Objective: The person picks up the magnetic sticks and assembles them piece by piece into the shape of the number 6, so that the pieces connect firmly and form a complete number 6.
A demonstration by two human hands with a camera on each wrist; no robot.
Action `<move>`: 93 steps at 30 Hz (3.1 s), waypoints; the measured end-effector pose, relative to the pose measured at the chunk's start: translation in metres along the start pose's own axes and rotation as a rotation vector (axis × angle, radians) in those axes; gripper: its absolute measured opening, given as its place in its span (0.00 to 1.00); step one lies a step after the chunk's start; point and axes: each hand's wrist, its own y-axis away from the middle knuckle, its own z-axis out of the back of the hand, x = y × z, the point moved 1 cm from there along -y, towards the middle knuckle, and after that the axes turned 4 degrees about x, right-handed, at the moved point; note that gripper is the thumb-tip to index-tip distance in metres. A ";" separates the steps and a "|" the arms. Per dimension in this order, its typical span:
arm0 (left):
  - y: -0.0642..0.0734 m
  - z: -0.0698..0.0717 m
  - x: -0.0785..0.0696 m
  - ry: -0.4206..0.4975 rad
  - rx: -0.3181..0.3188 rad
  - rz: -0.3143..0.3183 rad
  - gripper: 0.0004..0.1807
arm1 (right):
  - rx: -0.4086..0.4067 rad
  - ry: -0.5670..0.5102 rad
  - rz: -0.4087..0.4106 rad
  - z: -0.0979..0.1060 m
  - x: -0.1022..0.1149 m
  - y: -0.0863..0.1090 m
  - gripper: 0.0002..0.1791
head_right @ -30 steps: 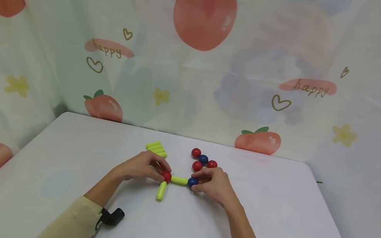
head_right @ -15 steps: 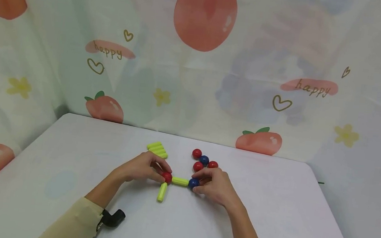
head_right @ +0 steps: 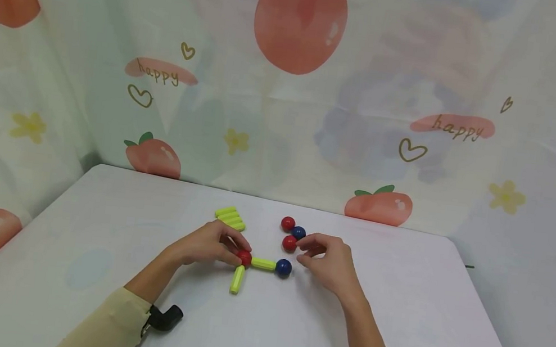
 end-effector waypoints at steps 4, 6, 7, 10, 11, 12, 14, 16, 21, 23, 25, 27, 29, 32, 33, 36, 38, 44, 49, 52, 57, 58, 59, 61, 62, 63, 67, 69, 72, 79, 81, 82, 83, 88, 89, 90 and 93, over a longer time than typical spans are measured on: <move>0.000 0.000 0.001 0.003 -0.003 -0.001 0.14 | -0.073 0.001 -0.037 0.003 -0.004 -0.001 0.16; 0.000 0.000 0.001 0.006 -0.002 -0.002 0.14 | -0.100 0.009 -0.062 0.004 -0.005 -0.002 0.17; -0.001 0.000 0.002 0.005 -0.003 -0.002 0.14 | -0.112 0.010 -0.078 0.004 -0.006 -0.002 0.17; -0.001 0.001 0.002 0.006 -0.005 -0.001 0.14 | -0.139 0.013 -0.126 0.003 -0.009 -0.003 0.20; -0.001 0.001 0.002 0.005 -0.007 0.000 0.13 | -0.143 0.013 -0.140 0.003 -0.010 -0.004 0.21; -0.001 0.001 0.002 0.004 -0.008 0.000 0.13 | -0.142 0.013 -0.152 0.003 -0.011 -0.005 0.23; -0.001 0.001 0.001 0.002 -0.010 -0.001 0.13 | -0.130 0.011 -0.171 0.002 -0.013 -0.006 0.26; 0.000 0.001 0.001 0.005 -0.010 -0.002 0.13 | -0.106 0.012 -0.184 0.001 -0.016 -0.008 0.29; 0.000 0.000 0.003 0.013 -0.006 -0.002 0.13 | -0.052 0.009 -0.208 -0.002 -0.020 -0.010 0.34; 0.000 0.000 0.003 0.008 -0.006 -0.001 0.13 | -0.042 0.009 -0.214 -0.002 -0.020 -0.010 0.34; 0.000 0.000 0.002 0.007 -0.004 -0.004 0.13 | -0.037 0.013 -0.216 -0.003 -0.022 -0.010 0.34; 0.000 -0.001 0.001 0.010 -0.001 -0.006 0.14 | -0.036 0.017 -0.216 -0.003 -0.023 -0.010 0.33; -0.001 -0.001 0.000 0.011 0.002 -0.009 0.14 | -0.038 0.020 -0.215 -0.003 -0.024 -0.010 0.32; -0.001 -0.002 -0.001 0.015 0.007 -0.009 0.13 | -0.048 0.018 -0.205 -0.002 -0.025 -0.009 0.30; -0.001 -0.002 -0.002 0.015 0.007 -0.010 0.13 | -0.051 0.016 -0.200 -0.002 -0.025 -0.009 0.29; -0.002 -0.004 -0.002 0.017 0.012 -0.012 0.13 | -0.063 0.010 -0.196 -0.001 -0.025 -0.009 0.27; -0.003 -0.005 -0.002 0.020 0.015 -0.014 0.13 | -0.076 0.012 -0.199 0.000 -0.026 -0.009 0.25; -0.005 -0.006 0.000 0.016 0.008 -0.007 0.13 | -0.099 0.005 -0.199 0.001 -0.027 -0.009 0.19; -0.004 -0.005 0.002 0.009 0.003 -0.008 0.12 | -0.089 0.000 -0.188 0.002 -0.026 -0.008 0.20; -0.004 -0.004 0.004 0.010 0.001 -0.016 0.13 | -0.081 0.001 -0.171 0.003 -0.021 -0.005 0.22; -0.002 -0.001 0.006 0.014 -0.003 -0.015 0.13 | -0.072 0.005 -0.125 0.004 -0.006 0.004 0.23; -0.002 -0.001 0.006 0.016 -0.004 -0.016 0.13 | -0.069 0.005 -0.117 0.003 -0.003 0.006 0.22; -0.002 0.000 0.006 0.016 -0.004 -0.015 0.13 | -0.064 0.002 -0.110 0.003 0.000 0.008 0.22; -0.002 0.000 0.005 0.017 -0.004 -0.015 0.13 | -0.054 -0.003 -0.102 0.001 0.007 0.013 0.22; -0.002 0.000 0.005 0.017 -0.003 -0.015 0.13 | -0.052 -0.005 -0.101 0.000 0.010 0.016 0.21; -0.002 0.000 0.005 0.018 -0.002 -0.016 0.13 | -0.050 -0.009 -0.098 -0.002 0.013 0.018 0.20; -0.001 0.001 0.004 0.022 -0.002 -0.016 0.13 | -0.037 -0.031 -0.077 -0.007 0.025 0.026 0.18; -0.001 0.001 0.005 0.023 -0.003 -0.016 0.13 | -0.019 -0.045 -0.061 -0.012 0.031 0.031 0.18; 0.000 0.001 0.005 0.030 -0.002 -0.017 0.13 | 0.019 -0.069 -0.039 -0.020 0.040 0.037 0.17; 0.002 0.002 0.005 0.027 0.002 -0.022 0.13 | 0.174 -0.096 0.061 -0.045 0.053 0.046 0.17; 0.001 0.002 0.004 0.020 -0.002 -0.021 0.13 | 0.225 -0.103 0.083 -0.052 0.055 0.047 0.17; 0.001 0.002 0.004 0.016 -0.003 -0.019 0.13 | 0.252 -0.107 0.089 -0.055 0.056 0.048 0.17; 0.001 0.001 0.004 0.015 -0.004 -0.020 0.13 | 0.276 -0.109 0.090 -0.059 0.057 0.048 0.17; 0.001 0.001 0.004 0.029 -0.003 -0.023 0.13 | 0.377 -0.120 0.127 -0.072 0.065 0.050 0.18; 0.002 0.001 0.004 0.035 -0.002 -0.026 0.13 | 0.392 -0.119 0.132 -0.074 0.066 0.050 0.17; 0.002 0.001 0.004 0.036 -0.002 -0.025 0.13 | 0.403 -0.118 0.138 -0.077 0.068 0.051 0.17; 0.003 0.001 0.003 0.037 -0.001 -0.028 0.14 | 0.425 -0.103 0.145 -0.084 0.070 0.051 0.16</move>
